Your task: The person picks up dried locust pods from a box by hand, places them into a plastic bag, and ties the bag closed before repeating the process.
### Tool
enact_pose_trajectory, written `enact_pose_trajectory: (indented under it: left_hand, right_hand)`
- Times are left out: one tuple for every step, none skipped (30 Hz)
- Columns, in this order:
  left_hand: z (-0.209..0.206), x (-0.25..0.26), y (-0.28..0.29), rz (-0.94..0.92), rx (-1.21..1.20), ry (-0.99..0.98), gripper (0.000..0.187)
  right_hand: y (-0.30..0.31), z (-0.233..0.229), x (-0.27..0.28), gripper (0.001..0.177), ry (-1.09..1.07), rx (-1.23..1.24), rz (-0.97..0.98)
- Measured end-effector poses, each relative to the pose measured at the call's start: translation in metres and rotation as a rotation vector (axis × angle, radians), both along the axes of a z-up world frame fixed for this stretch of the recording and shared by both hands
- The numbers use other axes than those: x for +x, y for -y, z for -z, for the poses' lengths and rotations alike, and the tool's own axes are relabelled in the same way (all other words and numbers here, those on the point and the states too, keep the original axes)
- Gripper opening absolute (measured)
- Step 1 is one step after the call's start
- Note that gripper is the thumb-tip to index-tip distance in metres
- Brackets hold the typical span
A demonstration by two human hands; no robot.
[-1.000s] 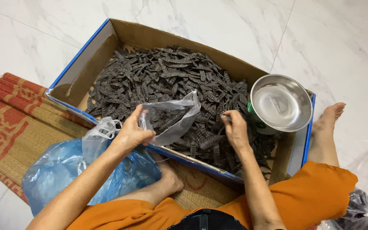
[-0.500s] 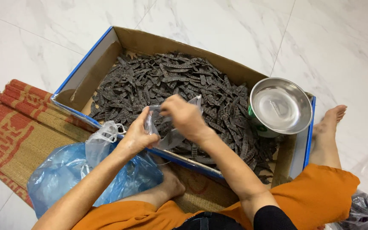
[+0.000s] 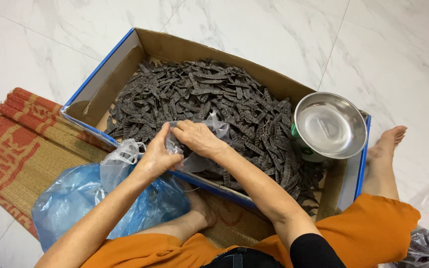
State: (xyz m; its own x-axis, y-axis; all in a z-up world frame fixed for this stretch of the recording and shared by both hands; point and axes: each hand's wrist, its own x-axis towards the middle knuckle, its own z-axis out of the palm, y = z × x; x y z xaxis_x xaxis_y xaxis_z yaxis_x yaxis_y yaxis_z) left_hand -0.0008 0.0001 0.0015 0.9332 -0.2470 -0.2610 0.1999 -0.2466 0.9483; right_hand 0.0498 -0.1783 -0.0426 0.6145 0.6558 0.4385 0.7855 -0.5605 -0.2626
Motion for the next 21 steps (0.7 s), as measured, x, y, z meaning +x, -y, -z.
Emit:
enact_pose_trajectory:
  left_hand:
    - [-0.001, 0.001, 0.0, -0.011, -0.007, -0.029, 0.103]
    - [-0.003, 0.002, -0.001, -0.024, -0.012, -0.054, 0.103]
    - [-0.004, 0.003, -0.002, -0.024, -0.014, -0.023, 0.099]
    - [-0.004, 0.003, -0.004, -0.027, -0.016, 0.009, 0.096]
    - [-0.004, 0.003, -0.006, -0.031, -0.019, 0.04, 0.093]
    - [-0.003, 0.003, -0.006, -0.037, -0.015, 0.037, 0.091]
    - [-0.002, 0.003, -0.006, -0.043, -0.011, 0.033, 0.09]
    - [-0.001, 0.004, -0.005, -0.047, -0.008, 0.029, 0.088]
    - [0.001, 0.006, -0.005, -0.05, 0.005, 0.035, 0.087]
    - [0.003, 0.007, -0.005, -0.054, 0.02, 0.037, 0.086]
    - [0.006, 0.008, -0.006, -0.059, 0.034, 0.039, 0.085]
    - [0.007, 0.008, -0.009, -0.056, 0.033, 0.062, 0.083]
    - [0.009, 0.008, -0.012, -0.054, 0.032, 0.085, 0.082]
    - [0.01, 0.007, -0.015, -0.05, 0.033, 0.11, 0.081]
    - [0.012, 0.006, -0.016, -0.046, 0.037, 0.098, 0.082]
    - [0.013, 0.006, -0.017, -0.04, 0.042, 0.092, 0.082]
    - [0.014, 0.006, -0.017, -0.034, 0.046, 0.086, 0.083]
    - [0.017, 0.007, -0.016, -0.035, 0.045, 0.088, 0.083]
    - [0.02, 0.008, -0.015, -0.036, 0.044, 0.089, 0.083]
    - [0.025, 0.008, -0.015, -0.04, 0.042, 0.09, 0.083]
    - [0.03, 0.009, -0.013, -0.026, 0.02, 0.173, 0.082]
  right_hand:
    - [0.001, 0.001, 0.0, 0.025, -0.007, -0.009, 0.011]
    - [0.001, 0.0, 0.001, 0.023, -0.01, -0.016, 0.021]
    - [0.001, -0.001, 0.002, 0.021, -0.013, -0.023, 0.031]
    - [0.004, -0.002, 0.003, 0.019, -0.029, -0.04, 0.054]
    - [0.008, -0.003, 0.003, 0.017, -0.044, -0.058, 0.077]
    - [0.013, -0.002, 0.003, 0.015, -0.059, -0.078, 0.101]
    - [0.016, -0.001, 0.002, 0.015, -0.038, -0.061, 0.089]
    - [0.019, 0.001, -0.002, 0.014, -0.016, -0.045, 0.079]
    - [0.022, 0.002, -0.004, 0.013, 0.005, -0.029, 0.069]
    - [0.025, 0.003, -0.006, 0.011, -0.008, 0.027, 0.083]
    - [0.028, 0.003, -0.008, 0.01, -0.021, 0.083, 0.098]
    - [0.03, 0.003, -0.011, 0.009, -0.037, 0.141, 0.108]
    - [0.035, 0.002, -0.015, 0.01, -0.068, 0.199, 0.154]
    - [0.04, 0.001, -0.018, 0.012, -0.097, 0.258, 0.201]
    - [0.043, 0.0, -0.021, 0.014, -0.127, 0.317, 0.249]
    - [0.042, 0.0, -0.021, 0.015, -0.124, 0.324, 0.256]
    - [0.042, 0.001, -0.021, 0.017, -0.12, 0.331, 0.263]
    - [0.042, 0.003, -0.022, 0.018, -0.118, 0.338, 0.273]
    - [0.041, 0.006, -0.022, 0.017, -0.097, 0.317, 0.263]
    - [0.037, 0.01, -0.022, 0.017, -0.076, 0.293, 0.25]
    - [0.034, 0.014, -0.022, 0.016, -0.056, 0.27, 0.238]
